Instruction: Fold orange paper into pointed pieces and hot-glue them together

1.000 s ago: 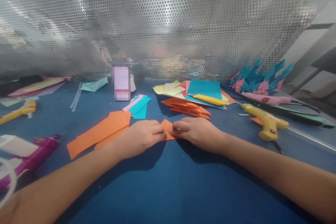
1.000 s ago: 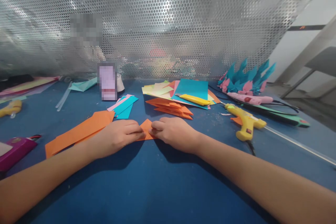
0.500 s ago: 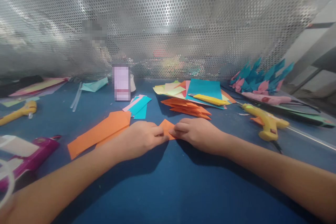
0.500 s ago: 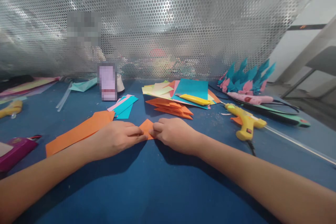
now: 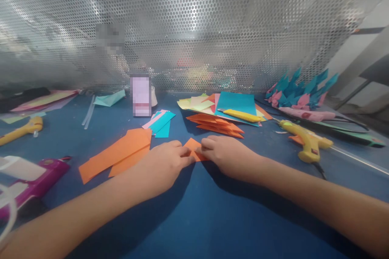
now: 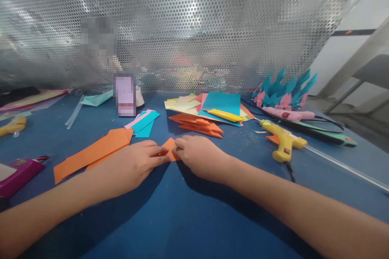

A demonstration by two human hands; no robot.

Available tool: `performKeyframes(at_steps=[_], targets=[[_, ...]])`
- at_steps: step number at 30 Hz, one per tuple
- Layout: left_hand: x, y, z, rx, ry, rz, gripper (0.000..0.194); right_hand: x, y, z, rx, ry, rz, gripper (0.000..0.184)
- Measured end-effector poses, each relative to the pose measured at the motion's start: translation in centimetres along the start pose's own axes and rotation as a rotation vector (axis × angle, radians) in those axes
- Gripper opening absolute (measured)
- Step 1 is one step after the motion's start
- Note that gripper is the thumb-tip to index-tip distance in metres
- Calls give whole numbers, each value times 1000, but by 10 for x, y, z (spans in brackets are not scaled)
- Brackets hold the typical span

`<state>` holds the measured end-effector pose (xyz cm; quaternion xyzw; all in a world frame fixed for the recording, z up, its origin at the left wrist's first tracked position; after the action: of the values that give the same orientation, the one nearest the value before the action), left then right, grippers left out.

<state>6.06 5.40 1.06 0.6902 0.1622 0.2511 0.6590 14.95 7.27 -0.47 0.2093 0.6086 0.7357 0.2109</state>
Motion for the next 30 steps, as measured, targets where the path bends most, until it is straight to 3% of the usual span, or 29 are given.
performKeyframes(at_steps=[7, 12, 17, 21, 25, 28, 30], targets=[[-2, -10, 3, 12, 77, -58, 33, -4, 0, 13, 135, -114, -33, 40], [1, -11, 7, 39, 118, -101, 28, -9, 1, 19, 183, -125, 52, 39], [8, -5, 12, -56, 64, 32, 25, -13, 18, 29, 110, -65, 295, 29], [11, -5, 7, -166, 79, 145, 16, -27, 30, 70, -12, -327, 496, 16], [13, -7, 4, -193, 94, 159, 18, -31, 17, 94, 20, -425, 454, 21], [14, -8, 4, -221, 76, 149, 29, -31, 9, 100, 99, -425, 428, 12], [15, -9, 4, -262, 59, 137, 25, -30, 8, 100, 162, -416, 414, 12]])
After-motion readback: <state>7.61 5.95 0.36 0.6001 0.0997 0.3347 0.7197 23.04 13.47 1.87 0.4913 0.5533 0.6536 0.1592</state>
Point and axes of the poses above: each hand's wrist, its own x-axis towards the middle knuckle, its own y-axis out of the back of the hand, z = x × y, the point moved 8 cm from there along x, towards the middle knuckle, and after that the axes turned 2 degrees about -z, right-handed, at the moved point
